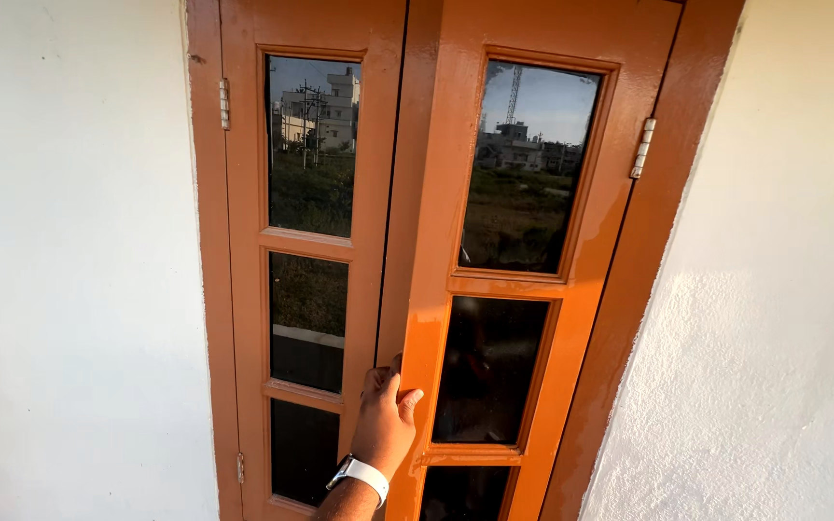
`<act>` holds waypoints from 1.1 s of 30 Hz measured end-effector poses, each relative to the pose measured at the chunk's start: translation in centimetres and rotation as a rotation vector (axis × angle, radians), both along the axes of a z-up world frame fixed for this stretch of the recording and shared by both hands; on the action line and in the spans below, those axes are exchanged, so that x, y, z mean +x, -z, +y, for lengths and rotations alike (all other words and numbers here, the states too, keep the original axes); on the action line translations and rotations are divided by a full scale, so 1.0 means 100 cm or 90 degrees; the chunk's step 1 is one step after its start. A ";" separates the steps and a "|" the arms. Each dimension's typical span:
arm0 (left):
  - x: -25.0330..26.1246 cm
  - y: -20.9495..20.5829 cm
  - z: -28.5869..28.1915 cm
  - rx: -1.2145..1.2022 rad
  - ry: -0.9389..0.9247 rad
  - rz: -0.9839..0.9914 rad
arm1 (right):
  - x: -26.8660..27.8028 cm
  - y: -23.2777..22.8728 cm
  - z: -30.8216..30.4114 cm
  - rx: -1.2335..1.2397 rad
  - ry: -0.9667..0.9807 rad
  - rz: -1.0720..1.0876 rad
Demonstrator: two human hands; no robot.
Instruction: The person wipes the wooden frames and glass panes of a door using a pink cloth. They spray the glass with a bottle and wipe it down several times.
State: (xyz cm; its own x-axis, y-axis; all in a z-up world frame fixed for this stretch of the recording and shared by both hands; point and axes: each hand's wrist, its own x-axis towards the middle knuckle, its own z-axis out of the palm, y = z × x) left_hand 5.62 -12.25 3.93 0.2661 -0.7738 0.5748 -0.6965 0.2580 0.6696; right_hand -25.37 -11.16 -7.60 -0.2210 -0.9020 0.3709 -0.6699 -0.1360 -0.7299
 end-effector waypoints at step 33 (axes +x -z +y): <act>-0.031 -0.166 -0.067 -0.378 -0.207 -0.244 | -0.020 -0.513 -0.056 -0.950 0.135 0.549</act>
State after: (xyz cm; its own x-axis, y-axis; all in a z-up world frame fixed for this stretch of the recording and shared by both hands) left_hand 2.50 -18.98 20.50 0.1255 -0.2237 0.9665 -0.9539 0.2405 0.1796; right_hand -27.40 -16.73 43.71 0.4129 0.3146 0.8547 -0.8612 -0.1708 0.4788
